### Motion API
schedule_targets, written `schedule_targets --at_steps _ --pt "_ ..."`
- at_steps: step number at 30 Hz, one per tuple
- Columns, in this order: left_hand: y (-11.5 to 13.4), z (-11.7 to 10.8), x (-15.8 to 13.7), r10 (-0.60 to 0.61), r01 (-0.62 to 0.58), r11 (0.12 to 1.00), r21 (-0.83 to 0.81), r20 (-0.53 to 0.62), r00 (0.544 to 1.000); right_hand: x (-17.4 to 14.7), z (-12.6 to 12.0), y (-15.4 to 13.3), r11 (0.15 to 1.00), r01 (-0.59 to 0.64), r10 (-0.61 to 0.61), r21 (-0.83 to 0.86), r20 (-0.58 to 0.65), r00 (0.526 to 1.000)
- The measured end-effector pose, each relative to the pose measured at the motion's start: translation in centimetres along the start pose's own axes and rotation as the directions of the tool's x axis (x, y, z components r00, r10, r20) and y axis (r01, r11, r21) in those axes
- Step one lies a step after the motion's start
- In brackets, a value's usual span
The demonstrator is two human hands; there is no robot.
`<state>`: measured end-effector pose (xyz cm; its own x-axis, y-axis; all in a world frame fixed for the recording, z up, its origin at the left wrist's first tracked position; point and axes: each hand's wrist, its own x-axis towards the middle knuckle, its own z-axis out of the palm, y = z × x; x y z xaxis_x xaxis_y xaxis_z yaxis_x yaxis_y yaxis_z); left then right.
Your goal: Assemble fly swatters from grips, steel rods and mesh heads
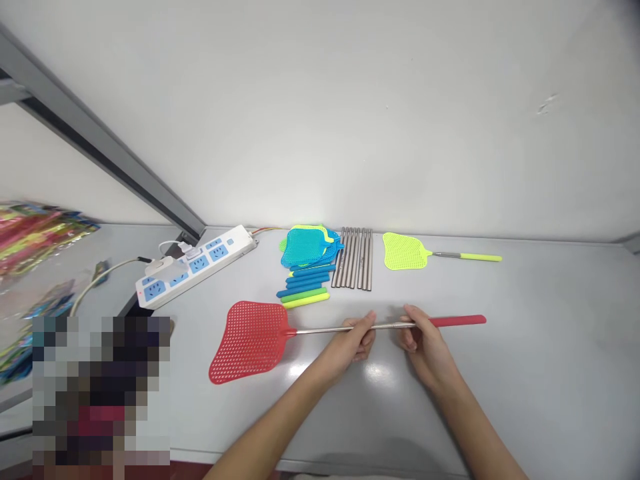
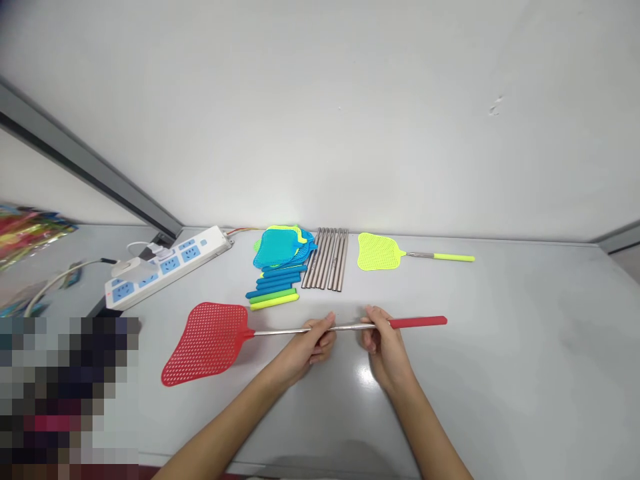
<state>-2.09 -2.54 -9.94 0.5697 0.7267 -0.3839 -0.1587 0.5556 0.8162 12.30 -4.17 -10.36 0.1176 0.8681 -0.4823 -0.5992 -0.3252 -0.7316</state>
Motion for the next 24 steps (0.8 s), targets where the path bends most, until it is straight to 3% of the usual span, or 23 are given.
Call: schedule_targets --at_steps 4,9,16,24 --pt "0.4 -0.1 -0.1 0.027 -0.026 0.999 0.03 -0.055 0.998 0.2 -0.6 -0.6 0.999 -0.009 0.011 0.051 -0.036 0.999" --pt "0.7 -0.4 -0.3 0.022 -0.02 0.996 0.091 -0.03 0.999 0.5 -1.2 -1.2 0.996 0.071 -0.068 0.054 -0.054 0.996" --pt "-0.1 1.1 -0.6 -0.085 0.061 0.992 0.106 0.233 0.969 0.7 -1.6 -1.3 0.971 0.156 -0.14 0.181 -0.098 0.985" --pt "-1.9 2.3 -0.4 -0.022 0.022 1.0 0.004 0.296 0.955 0.1 -0.5 -0.4 0.906 0.309 -0.238 0.29 -0.257 0.937"
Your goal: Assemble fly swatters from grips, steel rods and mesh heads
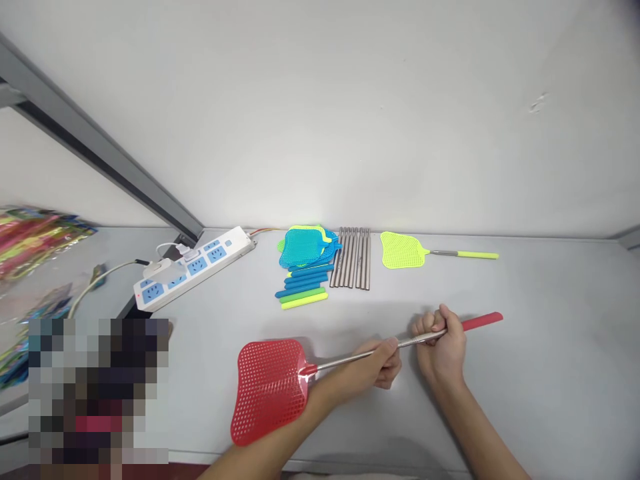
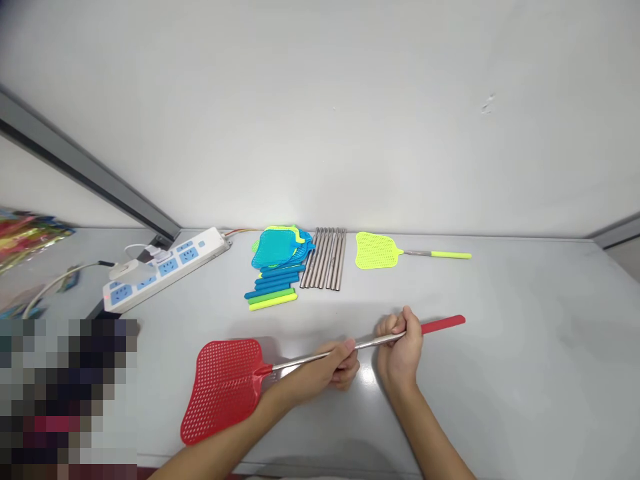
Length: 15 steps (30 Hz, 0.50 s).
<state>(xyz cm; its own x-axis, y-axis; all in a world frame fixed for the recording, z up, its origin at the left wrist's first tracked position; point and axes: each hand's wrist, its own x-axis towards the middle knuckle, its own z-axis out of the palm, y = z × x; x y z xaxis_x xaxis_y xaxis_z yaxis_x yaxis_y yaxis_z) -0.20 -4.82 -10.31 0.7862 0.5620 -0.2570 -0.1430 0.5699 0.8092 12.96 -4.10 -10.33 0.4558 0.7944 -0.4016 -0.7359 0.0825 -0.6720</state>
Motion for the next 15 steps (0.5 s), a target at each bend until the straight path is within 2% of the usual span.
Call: schedule_targets --at_steps 4,15 --pt "0.0 -0.2 0.0 -0.029 0.03 0.999 -0.035 0.03 0.999 -0.7 0.2 0.8 0.997 0.075 -0.075 0.017 -0.013 0.997" --pt "0.0 -0.2 0.0 -0.042 0.043 0.999 -0.031 0.049 0.998 -1.7 0.5 1.8 0.998 0.058 -0.058 -0.011 -0.017 0.998"
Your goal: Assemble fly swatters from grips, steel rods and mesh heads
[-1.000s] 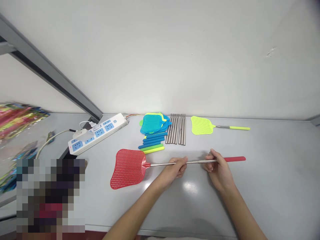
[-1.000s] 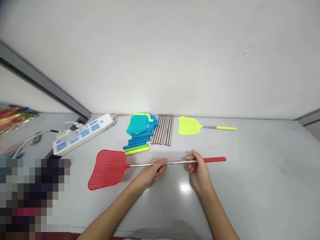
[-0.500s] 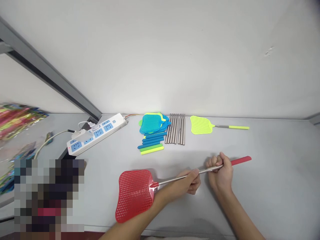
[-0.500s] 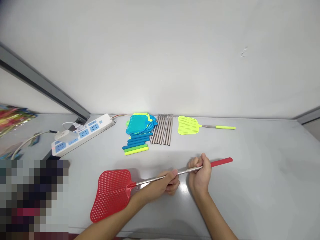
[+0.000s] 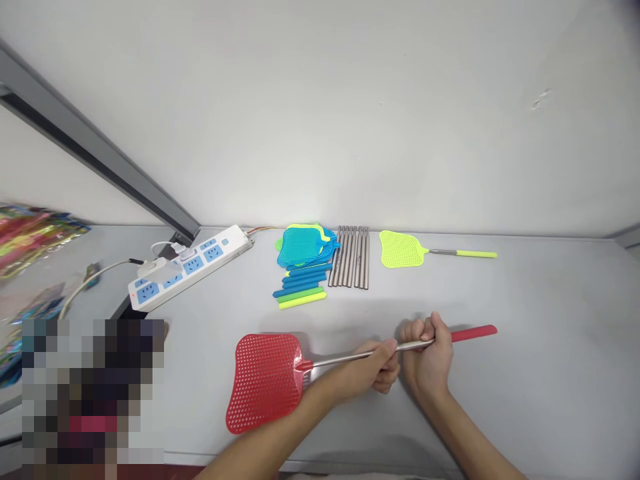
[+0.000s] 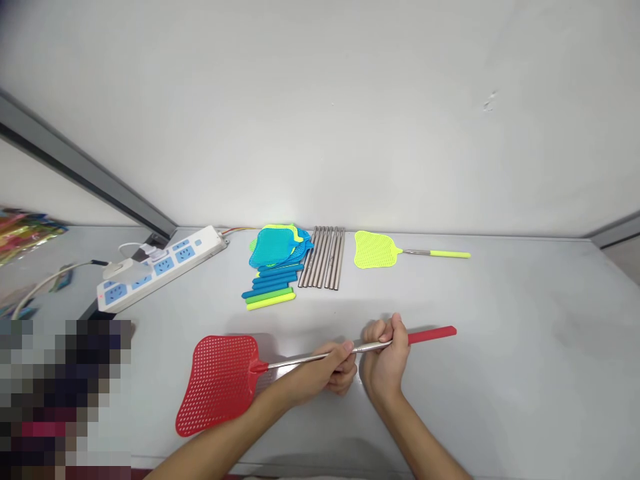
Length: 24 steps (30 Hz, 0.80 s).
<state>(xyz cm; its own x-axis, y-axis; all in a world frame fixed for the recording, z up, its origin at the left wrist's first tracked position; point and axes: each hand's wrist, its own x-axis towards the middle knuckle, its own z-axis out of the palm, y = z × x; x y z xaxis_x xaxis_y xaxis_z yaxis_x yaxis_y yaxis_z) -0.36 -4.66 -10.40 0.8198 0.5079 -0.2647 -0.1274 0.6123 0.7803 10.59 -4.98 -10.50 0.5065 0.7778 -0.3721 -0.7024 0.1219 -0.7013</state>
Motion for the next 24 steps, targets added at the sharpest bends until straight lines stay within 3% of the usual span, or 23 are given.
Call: schedule_targets --at_steps 12,18,24 --pt "0.3 0.3 0.0 -0.038 0.038 0.999 0.018 -0.019 0.999 -0.6 0.5 0.4 1.0 -0.024 0.024 -0.001 -0.024 0.999" --pt "-0.2 0.3 0.6 -0.021 0.01 0.996 -0.088 -0.12 0.993 0.3 0.9 -0.4 0.99 -0.116 0.12 -0.079 0.051 0.992" --pt "-0.4 0.0 0.7 0.003 -0.043 0.987 -0.152 -0.252 0.968 1.0 0.3 -0.9 0.993 -0.034 0.043 -0.114 0.079 0.996"
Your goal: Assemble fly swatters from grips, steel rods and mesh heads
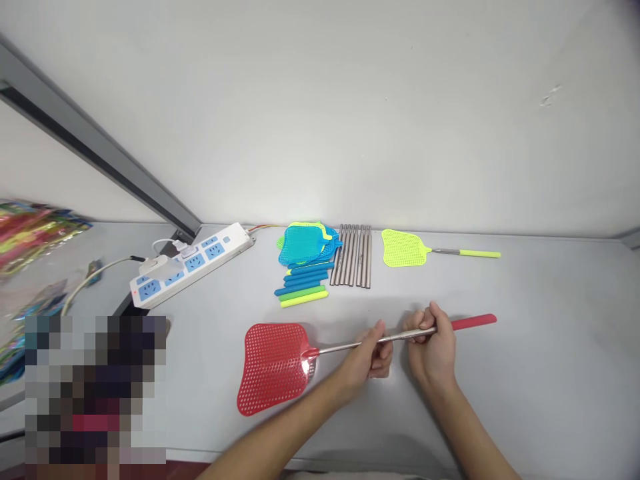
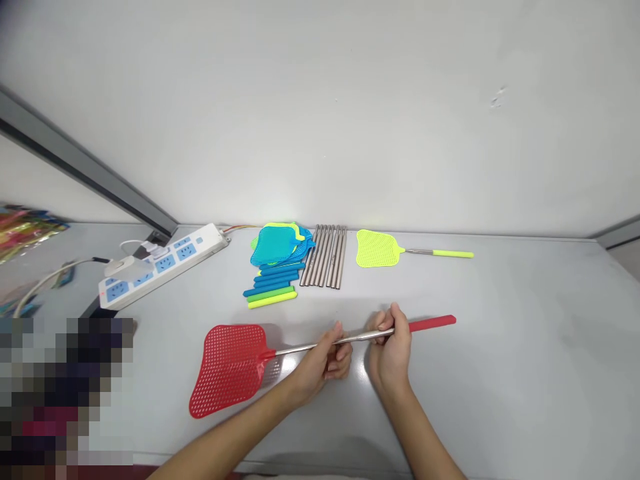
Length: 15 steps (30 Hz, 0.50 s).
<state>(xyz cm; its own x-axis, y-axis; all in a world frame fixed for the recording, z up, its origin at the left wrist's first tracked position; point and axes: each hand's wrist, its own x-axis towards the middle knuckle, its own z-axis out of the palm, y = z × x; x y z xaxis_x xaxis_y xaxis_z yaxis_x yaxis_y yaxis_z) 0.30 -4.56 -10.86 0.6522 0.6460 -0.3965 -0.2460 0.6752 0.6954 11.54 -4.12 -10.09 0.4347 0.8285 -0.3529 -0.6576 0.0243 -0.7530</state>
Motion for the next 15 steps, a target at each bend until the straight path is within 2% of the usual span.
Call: schedule_targets --at_steps 4,10,15 --pt "0.4 -0.2 -0.1 0.056 -0.054 0.996 0.066 -0.033 0.998 0.4 -0.4 0.0 1.0 0.003 -0.003 0.026 -0.001 1.0" --pt "0.5 -0.3 -0.2 0.0 -0.008 0.987 0.158 0.048 0.999 0.0 -0.3 0.5 0.995 0.062 -0.059 0.076 -0.051 0.997" --pt "0.3 -0.1 -0.3 0.002 -0.016 0.987 0.163 0.086 0.996 -0.3 -0.1 1.0 0.991 0.104 -0.098 0.078 -0.081 0.992"
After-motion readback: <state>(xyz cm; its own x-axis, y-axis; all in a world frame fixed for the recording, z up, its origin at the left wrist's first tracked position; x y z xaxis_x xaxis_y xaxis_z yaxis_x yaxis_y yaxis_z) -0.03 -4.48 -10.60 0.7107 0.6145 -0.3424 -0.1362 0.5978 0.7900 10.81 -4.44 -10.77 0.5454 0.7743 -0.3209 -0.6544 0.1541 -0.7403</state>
